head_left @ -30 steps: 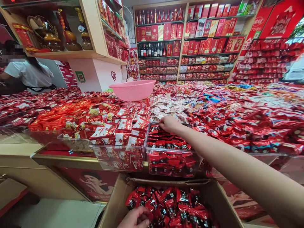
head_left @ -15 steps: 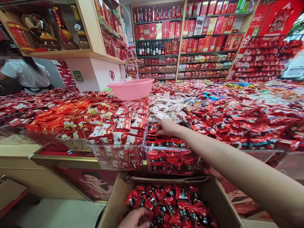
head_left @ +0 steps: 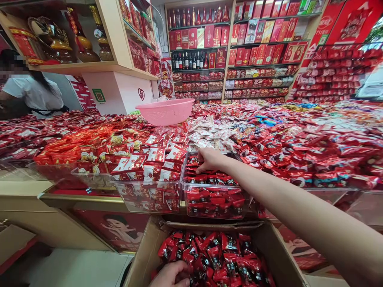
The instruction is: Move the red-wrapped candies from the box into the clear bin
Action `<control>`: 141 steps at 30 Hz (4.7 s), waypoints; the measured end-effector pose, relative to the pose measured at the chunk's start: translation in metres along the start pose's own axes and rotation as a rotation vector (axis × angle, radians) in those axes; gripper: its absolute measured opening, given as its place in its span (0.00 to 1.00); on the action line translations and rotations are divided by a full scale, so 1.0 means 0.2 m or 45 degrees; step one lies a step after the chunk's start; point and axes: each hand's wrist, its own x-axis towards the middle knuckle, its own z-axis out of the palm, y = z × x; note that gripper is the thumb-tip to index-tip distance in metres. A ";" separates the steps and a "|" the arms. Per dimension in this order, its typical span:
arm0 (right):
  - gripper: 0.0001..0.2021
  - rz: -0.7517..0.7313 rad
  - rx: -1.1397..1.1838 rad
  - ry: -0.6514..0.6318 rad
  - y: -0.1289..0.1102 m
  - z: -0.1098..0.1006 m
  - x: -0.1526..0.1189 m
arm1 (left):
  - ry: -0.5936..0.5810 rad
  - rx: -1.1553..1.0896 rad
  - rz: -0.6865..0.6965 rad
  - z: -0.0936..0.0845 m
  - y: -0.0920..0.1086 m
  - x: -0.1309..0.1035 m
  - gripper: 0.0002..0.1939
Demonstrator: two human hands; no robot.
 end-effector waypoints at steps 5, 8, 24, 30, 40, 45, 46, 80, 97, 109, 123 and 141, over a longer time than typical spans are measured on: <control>0.25 0.010 -0.093 0.061 -0.02 0.03 -0.01 | -0.014 0.058 0.067 0.02 -0.03 0.01 0.13; 0.22 -0.020 -0.088 0.023 -0.02 0.05 0.00 | -0.031 0.186 0.133 0.02 0.01 0.00 0.13; 0.24 -0.318 0.284 -0.508 -0.32 0.55 -1.03 | -0.091 0.643 -0.029 0.06 -0.02 0.15 0.43; 0.26 -0.010 0.347 -0.719 -0.22 0.95 -1.18 | -0.067 0.518 0.236 0.11 -0.05 0.19 0.27; 0.08 0.234 1.026 -0.278 -0.20 0.87 -1.11 | 0.134 0.025 0.303 0.02 0.10 0.13 0.10; 0.06 0.574 1.560 0.079 -0.18 0.65 -0.97 | -0.209 -0.564 0.330 -0.06 0.32 0.09 0.30; 0.07 0.641 1.663 0.102 -0.19 0.62 -0.95 | -0.270 -0.640 0.341 -0.06 0.36 0.09 0.28; 0.07 0.212 1.278 0.354 -0.31 0.54 -1.04 | -0.095 -1.555 -0.064 0.02 0.33 0.06 0.10; 0.08 0.338 1.614 0.491 -0.45 0.39 -1.00 | 0.227 -1.165 0.399 0.06 0.37 0.05 0.11; 0.06 0.471 1.038 -0.203 -0.08 -0.11 -0.26 | 0.346 -0.883 0.296 0.03 0.38 0.03 0.12; 0.03 0.398 0.536 -0.300 -0.12 -0.09 -0.21 | 0.311 -0.970 0.251 0.02 0.34 0.05 0.13; 0.09 0.309 1.404 -0.002 -0.31 0.51 -0.96 | 0.168 -1.464 0.198 0.04 0.51 0.04 0.18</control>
